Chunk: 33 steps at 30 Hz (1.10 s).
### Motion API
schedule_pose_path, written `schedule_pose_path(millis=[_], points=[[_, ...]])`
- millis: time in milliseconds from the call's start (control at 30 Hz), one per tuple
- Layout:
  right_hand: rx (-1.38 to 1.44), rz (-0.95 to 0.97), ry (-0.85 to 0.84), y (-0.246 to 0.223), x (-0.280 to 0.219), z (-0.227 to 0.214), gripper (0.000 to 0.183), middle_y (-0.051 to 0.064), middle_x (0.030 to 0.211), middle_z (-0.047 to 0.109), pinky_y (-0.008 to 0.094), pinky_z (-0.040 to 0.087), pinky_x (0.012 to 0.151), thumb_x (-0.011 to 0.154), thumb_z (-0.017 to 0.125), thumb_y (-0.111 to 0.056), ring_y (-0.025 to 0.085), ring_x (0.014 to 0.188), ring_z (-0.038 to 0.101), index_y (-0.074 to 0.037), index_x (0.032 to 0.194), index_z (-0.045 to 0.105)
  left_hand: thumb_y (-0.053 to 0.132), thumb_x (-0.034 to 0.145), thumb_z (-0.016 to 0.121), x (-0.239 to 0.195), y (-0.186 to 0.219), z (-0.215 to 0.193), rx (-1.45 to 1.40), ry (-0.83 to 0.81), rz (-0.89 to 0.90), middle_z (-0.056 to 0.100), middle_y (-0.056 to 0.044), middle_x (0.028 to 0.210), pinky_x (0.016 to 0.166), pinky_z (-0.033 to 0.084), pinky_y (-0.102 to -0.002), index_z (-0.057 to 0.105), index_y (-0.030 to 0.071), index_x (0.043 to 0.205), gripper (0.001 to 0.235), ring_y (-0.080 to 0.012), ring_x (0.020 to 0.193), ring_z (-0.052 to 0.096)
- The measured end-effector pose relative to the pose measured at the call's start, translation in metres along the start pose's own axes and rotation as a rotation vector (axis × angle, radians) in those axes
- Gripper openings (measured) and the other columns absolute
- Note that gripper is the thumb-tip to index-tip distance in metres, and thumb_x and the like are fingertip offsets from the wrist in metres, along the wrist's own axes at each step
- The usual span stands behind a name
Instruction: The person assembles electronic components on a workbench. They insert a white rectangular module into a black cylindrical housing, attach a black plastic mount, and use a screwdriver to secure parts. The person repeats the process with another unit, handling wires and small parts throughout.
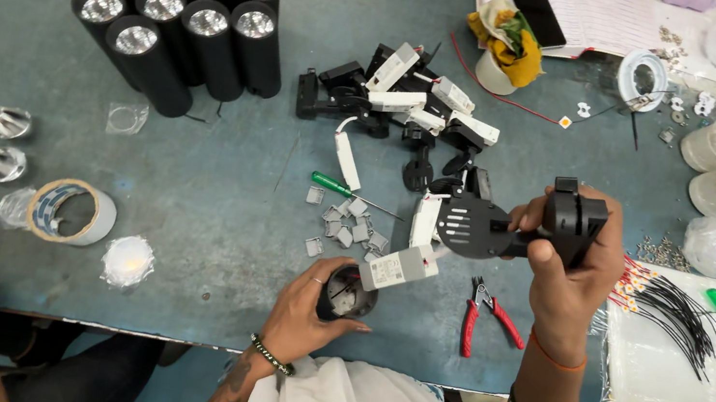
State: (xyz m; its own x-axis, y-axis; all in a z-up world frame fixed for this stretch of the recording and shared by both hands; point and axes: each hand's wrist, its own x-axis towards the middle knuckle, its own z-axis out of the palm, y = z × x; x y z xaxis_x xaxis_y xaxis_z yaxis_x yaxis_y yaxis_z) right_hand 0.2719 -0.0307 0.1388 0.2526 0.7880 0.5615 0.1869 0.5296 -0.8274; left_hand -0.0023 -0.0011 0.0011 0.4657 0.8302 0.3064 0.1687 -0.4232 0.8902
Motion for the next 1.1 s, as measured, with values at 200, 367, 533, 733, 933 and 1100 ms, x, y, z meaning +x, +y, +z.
schedule_pose_path(millis=[200, 367, 533, 733, 933, 1100], points=[[0.031, 0.073, -0.075, -0.011, -0.002, 0.011, 0.051, 0.01, 0.095, 0.062, 0.032, 0.054, 0.077, 0.099, 0.079, -0.03, 0.02, 0.087, 0.064, 0.002, 0.128, 0.051, 0.029, 0.059, 0.099, -0.001, 0.001, 0.004, 0.015, 0.006, -0.057, 0.068, -0.013, 0.123, 0.093, 0.058, -0.042, 0.055, 0.01, 0.132, 0.088, -0.0326, 0.112, 0.07], [0.041, 0.172, -0.042, -0.016, 0.002, 0.02, 0.051, 0.01, 0.098, 0.062, 0.031, 0.056, 0.066, 0.096, 0.077, -0.028, 0.021, 0.09, 0.064, 0.001, 0.129, 0.05, 0.031, 0.06, 0.099, 0.001, 0.004, 0.011, -0.024, 0.009, -0.071, 0.064, -0.015, 0.129, 0.094, 0.058, -0.043, 0.047, 0.009, 0.141, 0.098, -0.0339, 0.115, 0.068], [0.083, 0.137, -0.071, -0.017, 0.005, 0.017, 0.05, 0.011, 0.094, 0.062, 0.029, 0.056, 0.062, 0.098, 0.077, -0.029, 0.02, 0.087, 0.064, 0.002, 0.13, 0.052, 0.026, 0.067, 0.095, 0.003, 0.014, -0.004, -0.133, -0.063, 0.092, 0.062, -0.017, 0.137, 0.103, 0.053, -0.047, 0.042, 0.009, 0.149, 0.099, -0.034, 0.127, 0.063], [0.167, 0.128, -0.14, -0.02, 0.001, 0.016, 0.051, 0.013, 0.098, 0.063, 0.035, 0.056, 0.087, 0.1, 0.081, -0.027, 0.02, 0.092, 0.063, 0.003, 0.128, 0.052, 0.012, 0.089, 0.077, 0.018, 0.037, -0.03, -0.248, -0.254, -0.003, 0.07, -0.013, 0.132, 0.101, 0.057, -0.038, 0.051, 0.011, 0.152, 0.067, -0.0278, 0.122, 0.07], [0.067, 0.137, -0.199, -0.03, 0.005, 0.022, 0.052, 0.01, 0.097, 0.066, 0.032, 0.056, 0.085, 0.095, 0.08, -0.025, 0.018, 0.092, 0.066, 0.001, 0.131, 0.053, 0.011, 0.079, 0.084, 0.027, 0.057, -0.037, -0.102, -0.251, -0.051, 0.073, -0.007, 0.102, 0.071, 0.059, -0.032, 0.068, 0.006, 0.122, 0.046, -0.0202, 0.083, 0.074], [0.006, 0.167, -0.231, -0.034, 0.004, 0.028, 0.049, 0.009, 0.097, 0.068, 0.029, 0.055, 0.087, 0.092, 0.08, -0.018, 0.013, 0.09, 0.065, 0.0, 0.128, 0.053, 0.015, 0.078, 0.087, 0.015, 0.054, -0.027, -0.096, -0.065, 0.041, 0.072, -0.005, 0.099, 0.07, 0.062, -0.03, 0.069, 0.003, 0.103, 0.034, -0.0189, 0.083, 0.077]])
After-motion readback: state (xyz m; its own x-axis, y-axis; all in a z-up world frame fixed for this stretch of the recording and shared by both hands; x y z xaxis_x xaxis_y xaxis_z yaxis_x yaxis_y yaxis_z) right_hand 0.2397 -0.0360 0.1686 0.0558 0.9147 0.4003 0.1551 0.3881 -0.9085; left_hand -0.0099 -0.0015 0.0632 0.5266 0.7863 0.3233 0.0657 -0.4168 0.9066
